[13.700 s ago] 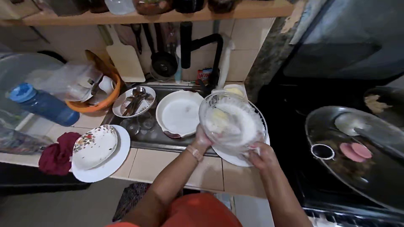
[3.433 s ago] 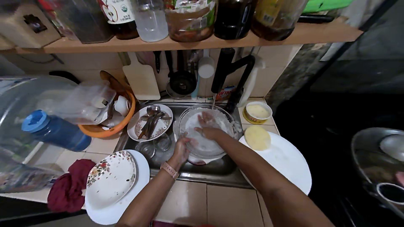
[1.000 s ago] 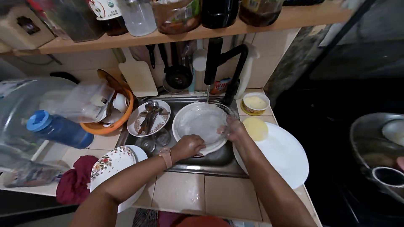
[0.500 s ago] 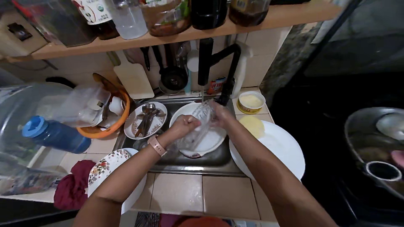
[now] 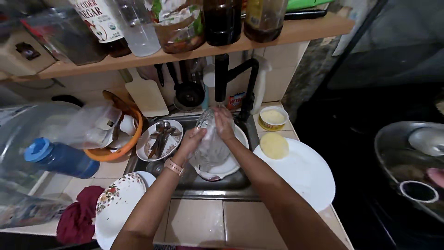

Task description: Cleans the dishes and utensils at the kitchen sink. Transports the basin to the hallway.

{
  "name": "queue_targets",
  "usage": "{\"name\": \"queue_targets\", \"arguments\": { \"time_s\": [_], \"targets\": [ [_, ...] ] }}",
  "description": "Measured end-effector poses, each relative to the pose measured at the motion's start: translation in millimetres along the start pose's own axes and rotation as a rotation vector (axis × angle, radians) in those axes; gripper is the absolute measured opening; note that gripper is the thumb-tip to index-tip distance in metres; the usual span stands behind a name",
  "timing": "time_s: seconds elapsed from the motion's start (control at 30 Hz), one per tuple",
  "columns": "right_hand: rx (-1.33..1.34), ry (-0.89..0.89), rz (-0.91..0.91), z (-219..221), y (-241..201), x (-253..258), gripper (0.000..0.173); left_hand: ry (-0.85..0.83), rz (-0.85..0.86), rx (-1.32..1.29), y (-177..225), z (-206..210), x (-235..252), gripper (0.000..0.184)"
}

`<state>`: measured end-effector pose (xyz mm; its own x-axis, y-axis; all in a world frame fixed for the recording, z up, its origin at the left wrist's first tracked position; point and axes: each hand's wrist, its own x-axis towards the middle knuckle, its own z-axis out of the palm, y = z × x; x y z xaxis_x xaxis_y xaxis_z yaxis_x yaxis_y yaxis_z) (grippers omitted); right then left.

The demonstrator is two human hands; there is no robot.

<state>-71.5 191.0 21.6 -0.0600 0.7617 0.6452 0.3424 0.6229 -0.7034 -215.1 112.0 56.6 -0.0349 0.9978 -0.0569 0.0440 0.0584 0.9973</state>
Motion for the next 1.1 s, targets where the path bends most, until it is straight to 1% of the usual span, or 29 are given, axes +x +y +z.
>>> {"name": "queue_targets", "arguments": {
  "time_s": [0.03, 0.13, 0.17, 0.2, 0.23, 0.33, 0.37, 0.4, 0.47, 0.53, 0.57, 0.63, 0.7, 0.8, 0.83, 0.87, 0.97, 1.03, 1.1],
  "targets": [
    [-0.006, 0.020, 0.041, -2.0, 5.6, 0.8, 0.042, 0.007, 0.009, -0.023, -0.9, -1.4, -1.3, 0.015],
    [-0.030, 0.068, 0.290, -5.8, 3.1, 9.4, 0.041, 0.017, 0.038, -0.056, -3.5, -4.8, -2.5, 0.016],
    [-0.047, 0.074, 0.304, -3.6, -0.1, 12.2, 0.040, 0.023, 0.040, -0.068, -3.7, -5.1, -1.8, 0.016],
    [-0.062, 0.067, 0.264, 0.1, -3.8, 13.3, 0.039, 0.033, 0.038, -0.077, -4.0, -5.2, -0.7, 0.016],
    [-0.079, 0.057, 0.177, 5.7, -5.6, 12.8, 0.038, 0.044, 0.035, -0.086, -4.7, -5.3, 0.8, 0.015],
    [-0.096, -0.004, -0.159, 18.8, -1.1, 7.4, 0.042, 0.058, 0.051, -0.113, -13.0, -8.0, 6.4, 0.016],
    [-0.112, -0.007, -0.223, 19.6, 5.4, 6.0, 0.046, 0.055, 0.060, -0.122, -16.3, -9.8, 7.4, 0.017],
    [-0.139, -0.028, -0.209, 16.0, 11.3, 4.3, 0.048, 0.057, 0.066, -0.134, -18.9, -11.5, 7.6, 0.019],
    [-0.175, -0.046, -0.027, 3.2, 19.9, 1.1, 0.046, 0.068, 0.063, -0.170, -18.6, -13.9, 2.5, 0.021],
    [-0.149, -0.059, 0.249, -11.3, 23.4, -2.8, 0.046, 0.097, 0.053, -0.210, -14.5, -15.9, -4.6, 0.023],
    [-0.087, -0.073, 0.385, -18.2, 25.0, -5.1, 0.048, 0.103, 0.062, -0.245, -15.8, -18.3, -5.2, 0.025],
    [0.133, -0.093, 0.650, -30.2, 31.4, -8.5, 0.055, 0.120, 0.068, -0.296, -19.6, -23.2, -4.9, 0.031],
    [0.277, -0.115, 0.872, -39.4, 37.2, -11.1, 0.061, 0.143, 0.055, -0.355, -25.7, -27.7, -2.7, 0.034],
    [0.414, -0.098, 1.156, -52.9, 37.9, -15.0, 0.059, 0.150, 0.023, -0.519, -40.5, -31.2, 4.8, 0.038],
    [0.498, -0.093, 1.215, -57.3, 41.1, -16.4, 0.058, 0.145, 0.011, -0.584, -46.0, -30.9, 7.7, 0.041],
    [0.583, -0.083, 1.232, -61.8, 43.6, -17.3, 0.055, 0.145, 0.000, -0.637, -50.8, -29.1, 10.6, 0.043],
    [0.810, 0.028, 1.237, -72.1, 45.1, -15.5, 0.038, 0.196, -0.062, -0.732, -63.1, -19.1, 18.9, 0.049],
    [0.860, 0.018, 1.225, -81.6, 40.9, -11.1, 0.034, 0.244, -0.123, -0.762, -68.2, -11.1, 23.8, 0.050],
    [0.868, -0.022, 1.162, -91.4, 36.6, -8.4, 0.031, 0.306, -0.201, -0.729, -73.3, -3.3, 28.3, 0.052]
  ]
}}
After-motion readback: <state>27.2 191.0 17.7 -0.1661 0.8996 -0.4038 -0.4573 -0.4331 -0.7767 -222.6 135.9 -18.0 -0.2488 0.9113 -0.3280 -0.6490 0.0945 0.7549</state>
